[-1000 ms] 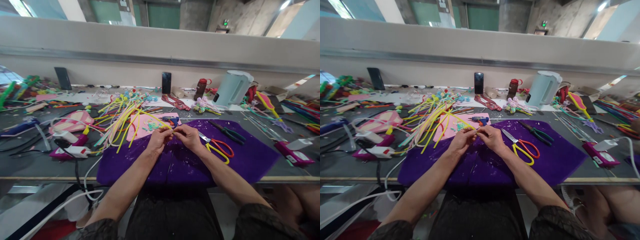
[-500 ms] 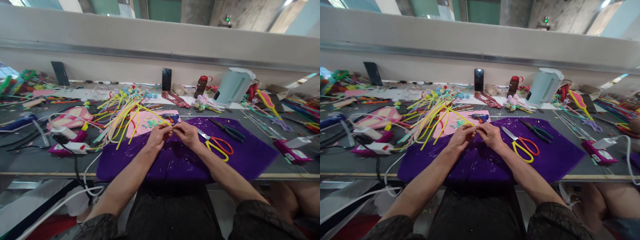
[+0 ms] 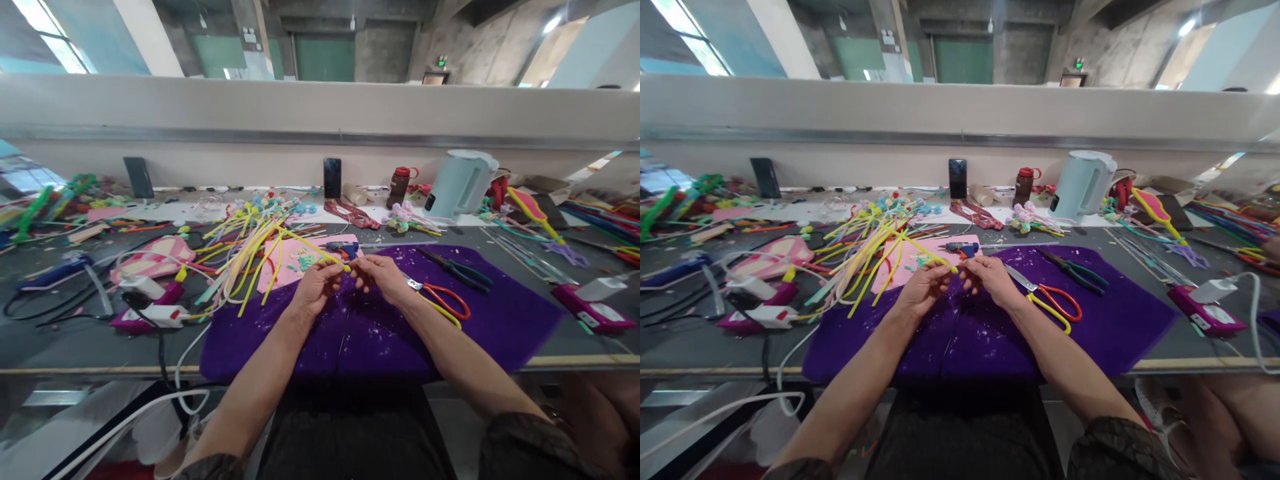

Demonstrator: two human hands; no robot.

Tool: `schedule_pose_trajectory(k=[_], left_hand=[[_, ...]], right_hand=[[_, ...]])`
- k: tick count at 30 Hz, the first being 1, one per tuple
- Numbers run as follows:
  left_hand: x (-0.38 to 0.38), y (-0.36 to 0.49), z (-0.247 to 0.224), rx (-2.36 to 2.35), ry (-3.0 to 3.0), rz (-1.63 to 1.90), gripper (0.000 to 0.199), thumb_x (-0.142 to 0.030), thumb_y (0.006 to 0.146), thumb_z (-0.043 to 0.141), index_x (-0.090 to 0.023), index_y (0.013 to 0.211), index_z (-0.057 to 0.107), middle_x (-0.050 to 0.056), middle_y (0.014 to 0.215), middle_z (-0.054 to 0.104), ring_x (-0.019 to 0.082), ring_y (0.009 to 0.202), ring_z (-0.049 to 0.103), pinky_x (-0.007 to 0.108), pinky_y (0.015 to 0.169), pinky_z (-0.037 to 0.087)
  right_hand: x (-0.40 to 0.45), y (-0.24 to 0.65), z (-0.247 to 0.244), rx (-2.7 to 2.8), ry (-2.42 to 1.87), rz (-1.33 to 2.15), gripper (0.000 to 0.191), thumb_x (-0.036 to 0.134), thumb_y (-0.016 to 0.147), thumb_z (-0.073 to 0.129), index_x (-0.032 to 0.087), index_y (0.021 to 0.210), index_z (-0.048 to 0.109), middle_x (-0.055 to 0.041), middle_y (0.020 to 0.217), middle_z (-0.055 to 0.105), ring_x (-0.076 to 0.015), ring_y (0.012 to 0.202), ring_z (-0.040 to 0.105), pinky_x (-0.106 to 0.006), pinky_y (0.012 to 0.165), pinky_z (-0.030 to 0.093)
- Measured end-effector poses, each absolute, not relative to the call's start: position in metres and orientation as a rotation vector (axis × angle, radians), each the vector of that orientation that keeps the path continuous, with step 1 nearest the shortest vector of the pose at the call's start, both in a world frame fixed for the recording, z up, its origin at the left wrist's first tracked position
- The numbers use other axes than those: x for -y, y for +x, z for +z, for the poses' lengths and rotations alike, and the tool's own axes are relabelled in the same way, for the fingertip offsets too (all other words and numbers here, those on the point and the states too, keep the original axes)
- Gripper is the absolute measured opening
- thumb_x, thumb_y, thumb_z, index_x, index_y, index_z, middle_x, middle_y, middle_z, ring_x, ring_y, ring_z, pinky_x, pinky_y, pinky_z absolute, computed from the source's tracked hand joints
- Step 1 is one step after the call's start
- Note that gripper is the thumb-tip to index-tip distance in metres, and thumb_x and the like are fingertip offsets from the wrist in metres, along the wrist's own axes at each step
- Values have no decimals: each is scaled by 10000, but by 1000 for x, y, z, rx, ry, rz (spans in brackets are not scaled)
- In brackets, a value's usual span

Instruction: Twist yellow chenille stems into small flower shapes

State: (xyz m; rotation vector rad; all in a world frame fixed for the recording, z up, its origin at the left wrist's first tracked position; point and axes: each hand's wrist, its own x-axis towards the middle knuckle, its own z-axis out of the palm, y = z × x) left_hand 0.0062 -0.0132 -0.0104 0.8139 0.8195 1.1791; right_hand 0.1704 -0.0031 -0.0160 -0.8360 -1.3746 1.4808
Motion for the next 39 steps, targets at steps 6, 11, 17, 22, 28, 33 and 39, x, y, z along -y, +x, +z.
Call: schedule_pose_trajectory(k=[6,11,17,22,28,33,39], left_hand=[[12,9,-16,-883,909,1125,180,-216,563,709,-119,649,584,-43,516,487,32,429,415,143,388,310],[11,10,-21,-906,940,1145,219,-258,560,720,-133,660,570,-51,500,475,37,417,415,144,379,304],[10,9,-22,-933,926,1211,275,-292,562,724,-137,741,584,-39,566,519,39,448,452,135,378,308],[10,6,-20,-973,1034,1152,288,-319,566,718,-123,745,605,-18,603,554,55,480,491,149,399,355],[9,5,-19,-939,920,1168,255,-284,566,724,-126,697,573,-26,548,544,48,445,491,139,394,365],[8,4,-21,-869,887,1135,234,-269,585,717,-126,694,566,-28,520,539,41,414,476,139,399,380],[11,4,-19,-868,897,1119,249,-247,549,740,-124,680,568,-23,542,553,44,427,488,149,416,395]], right_hand=[[9,162,-18,1401,-857,1492,303,436,719,573,140,784,585,-4,637,600,-84,446,545,-172,361,391],[9,160,-21,1487,-927,1388,252,372,665,627,144,755,573,42,532,547,-77,417,525,-170,373,403],[9,154,-26,1517,-994,1365,242,379,681,593,145,690,531,40,527,543,-71,384,509,-155,335,364],[11,153,-26,1491,-1015,1344,261,399,687,592,149,667,517,42,517,527,-72,373,502,-155,323,346],[11,156,-26,1524,-915,1338,265,414,699,584,152,708,549,31,546,552,-78,417,510,-178,369,380],[12,155,-26,1557,-916,1271,250,399,682,613,160,729,558,36,517,542,-80,411,488,-187,376,379],[14,156,-25,1578,-911,1268,244,402,674,622,169,705,558,33,514,545,-92,414,495,-208,397,405]])
